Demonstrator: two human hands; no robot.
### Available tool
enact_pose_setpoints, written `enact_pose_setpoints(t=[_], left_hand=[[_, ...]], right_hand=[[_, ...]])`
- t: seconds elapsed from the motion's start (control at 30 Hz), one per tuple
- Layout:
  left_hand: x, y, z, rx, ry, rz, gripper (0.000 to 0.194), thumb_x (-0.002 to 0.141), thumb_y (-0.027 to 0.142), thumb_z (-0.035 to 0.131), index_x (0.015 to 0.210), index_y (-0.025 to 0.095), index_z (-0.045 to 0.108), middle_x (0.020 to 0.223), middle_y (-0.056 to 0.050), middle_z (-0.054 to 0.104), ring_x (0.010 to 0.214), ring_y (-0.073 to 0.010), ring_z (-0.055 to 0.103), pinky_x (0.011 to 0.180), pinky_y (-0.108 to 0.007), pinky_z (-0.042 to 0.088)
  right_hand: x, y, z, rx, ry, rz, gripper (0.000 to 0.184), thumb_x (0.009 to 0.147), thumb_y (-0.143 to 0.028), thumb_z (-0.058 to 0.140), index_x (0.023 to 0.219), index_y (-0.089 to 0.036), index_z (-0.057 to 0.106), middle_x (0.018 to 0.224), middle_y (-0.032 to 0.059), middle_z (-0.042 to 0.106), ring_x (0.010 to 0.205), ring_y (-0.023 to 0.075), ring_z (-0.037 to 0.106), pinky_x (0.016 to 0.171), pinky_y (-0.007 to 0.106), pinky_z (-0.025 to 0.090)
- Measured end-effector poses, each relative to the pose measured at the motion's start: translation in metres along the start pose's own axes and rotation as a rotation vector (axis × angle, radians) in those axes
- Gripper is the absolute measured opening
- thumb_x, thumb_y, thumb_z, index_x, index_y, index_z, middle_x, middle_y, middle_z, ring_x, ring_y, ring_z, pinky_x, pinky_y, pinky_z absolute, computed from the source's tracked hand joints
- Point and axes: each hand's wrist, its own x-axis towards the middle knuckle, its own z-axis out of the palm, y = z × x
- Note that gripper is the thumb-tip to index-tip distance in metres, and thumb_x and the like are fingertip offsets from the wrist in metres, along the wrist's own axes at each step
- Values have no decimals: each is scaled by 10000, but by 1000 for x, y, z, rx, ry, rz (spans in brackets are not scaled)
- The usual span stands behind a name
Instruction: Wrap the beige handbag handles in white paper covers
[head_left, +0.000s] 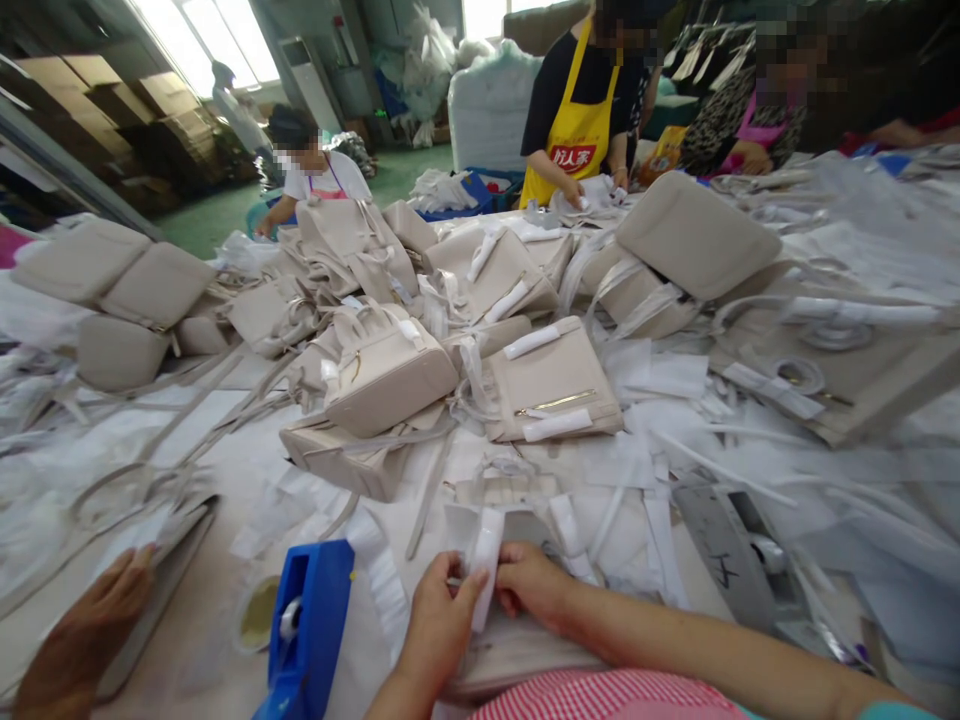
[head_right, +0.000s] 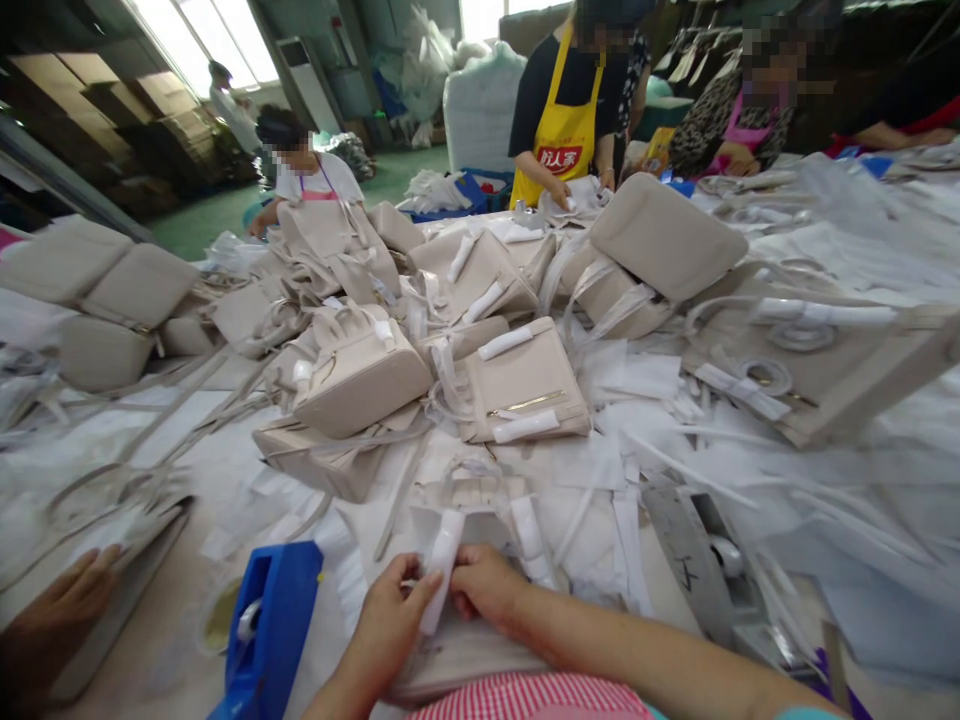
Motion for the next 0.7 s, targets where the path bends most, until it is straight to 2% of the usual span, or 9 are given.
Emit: enact_pose_setpoints(t=[0.1, 0.17, 0.3, 0.4, 0.47, 0.53, 0.6, 0.7], left_hand=[[4, 0, -1, -52, -129, 6, 300, 812, 457, 561, 858, 166, 621, 770, -15, 651, 699, -184, 584, 634, -287, 438], [5, 1, -3, -123, -183, -8, 302, 820, 456, 559, 861, 164, 626, 758, -3, 647, 712, -175, 568, 635, -274, 433], [3, 6, -5, -141, -242, -15, 301, 840, 459, 548, 882, 169, 620, 773, 2, 650, 718, -165, 551, 670, -273, 439], [-1, 8, -4, -86, -218, 38, 298, 864, 467, 523, 863, 181, 608, 797, -7, 657, 769, -178, 568, 711, -278, 441], [-4, 9, -4, -29, -177, 89, 286, 880, 467, 501, 869, 197, 597, 819, -7, 662, 798, -185, 575, 728, -279, 434], [-6, 9, -3, 49, -137, 135, 256, 892, 450, 484, 861, 214, 579, 814, 0, 655, 796, -184, 576, 733, -278, 423], [-7, 9, -3, 131, -129, 163, 225, 898, 429, 475, 869, 224, 565, 828, -6, 656, 797, -189, 580, 734, -283, 416], [-8, 8, -3, 260, -142, 181, 206, 899, 404, 458, 924, 229, 563, 912, -50, 670, 840, -218, 595, 749, -309, 415]], right_hand=[[0, -2, 0, 171, -77, 19, 194, 553, -235, 579, 714, -140, 630, 465, -36, 498, 397, 93, 415, 403, 205, 306], [-1, -4, 0, 246, -124, 1, 217, 563, -273, 602, 726, -132, 628, 512, -25, 515, 427, 95, 441, 416, 207, 342], [-6, -10, 0, 191, -142, 20, 337, 650, -462, 645, 747, -141, 608, 555, -19, 523, 447, 97, 457, 436, 219, 371], [-10, -19, -6, -163, -31, 74, 384, 706, -545, 617, 666, -165, 573, 500, -21, 503, 433, 107, 448, 437, 230, 341], [-11, -27, -10, -496, 123, -21, 378, 729, -511, 636, 586, -168, 565, 476, -16, 487, 469, 109, 443, 457, 230, 302], [-10, -34, -14, -676, 261, -156, 357, 727, -456, 675, 549, -163, 574, 503, -10, 503, 528, 112, 446, 493, 233, 291], [-9, -38, -14, -617, 293, -172, 275, 719, -413, 695, 629, -161, 630, 570, -10, 554, 567, 118, 466, 523, 234, 314], [-6, -37, -9, -379, 255, -80, 212, 713, -358, 692, 794, -162, 682, 619, -15, 589, 559, 120, 479, 521, 236, 338]])
